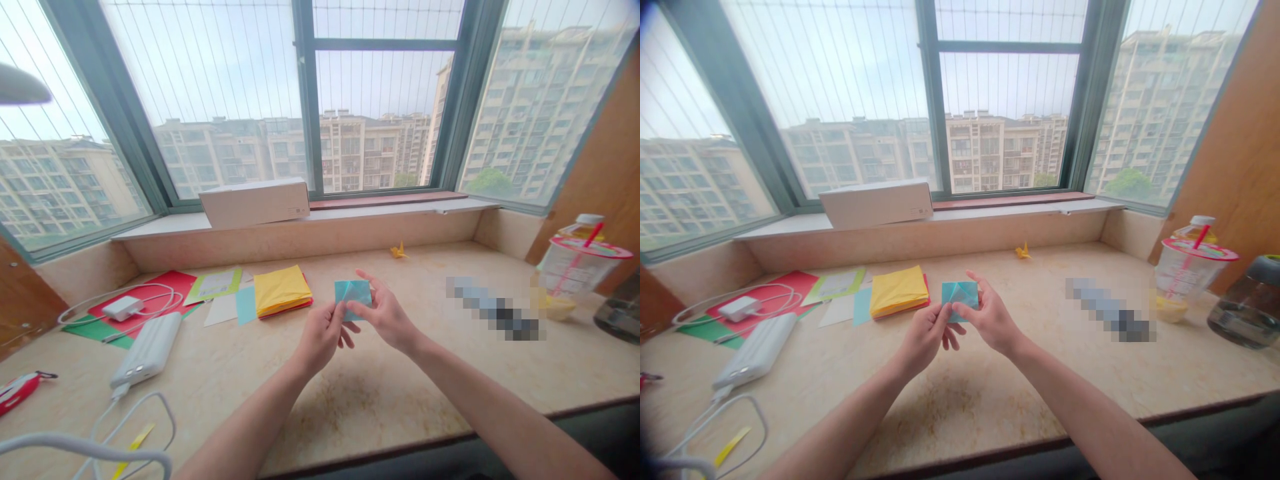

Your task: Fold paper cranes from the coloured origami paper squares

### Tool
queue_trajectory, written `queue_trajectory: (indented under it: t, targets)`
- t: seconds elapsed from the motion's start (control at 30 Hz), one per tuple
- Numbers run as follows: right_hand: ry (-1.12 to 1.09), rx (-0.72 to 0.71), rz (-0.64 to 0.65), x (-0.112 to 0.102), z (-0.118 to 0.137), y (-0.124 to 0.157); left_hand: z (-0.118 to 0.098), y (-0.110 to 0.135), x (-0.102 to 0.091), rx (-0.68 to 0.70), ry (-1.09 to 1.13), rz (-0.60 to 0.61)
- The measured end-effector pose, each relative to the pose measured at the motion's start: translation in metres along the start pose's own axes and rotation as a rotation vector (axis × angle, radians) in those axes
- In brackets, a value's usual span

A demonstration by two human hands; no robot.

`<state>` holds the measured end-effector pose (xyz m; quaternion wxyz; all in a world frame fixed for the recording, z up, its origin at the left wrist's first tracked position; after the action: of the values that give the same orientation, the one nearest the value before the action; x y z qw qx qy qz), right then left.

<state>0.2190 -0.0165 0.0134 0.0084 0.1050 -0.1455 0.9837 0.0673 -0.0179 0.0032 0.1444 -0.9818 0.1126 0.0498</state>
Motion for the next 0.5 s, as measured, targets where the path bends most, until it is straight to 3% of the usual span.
queue_trajectory:
  t: [0.33, 0.5]
  targets:
    - [0.046, -0.009, -0.082, -0.0014, 0.0046, 0.0007, -0.0033, 0.0036, 0.0043, 0.107, -0.095, 0.038]
    - [0.142, -0.081, -0.092, -0.0039, 0.0018, -0.0011, -0.0038, 0.0054, 0.0041, 0.048, -0.066, 0.106]
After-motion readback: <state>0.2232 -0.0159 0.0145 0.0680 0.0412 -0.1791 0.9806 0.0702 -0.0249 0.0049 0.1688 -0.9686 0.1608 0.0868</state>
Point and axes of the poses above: each hand's wrist, its own y-axis away from the middle knuckle, its own x-axis out of the palm, z = x × y, the point moved 1 cm from there along -y, towards the middle knuckle, and after that the axes turned 7 degrees about -z, right-handed, at the moved point
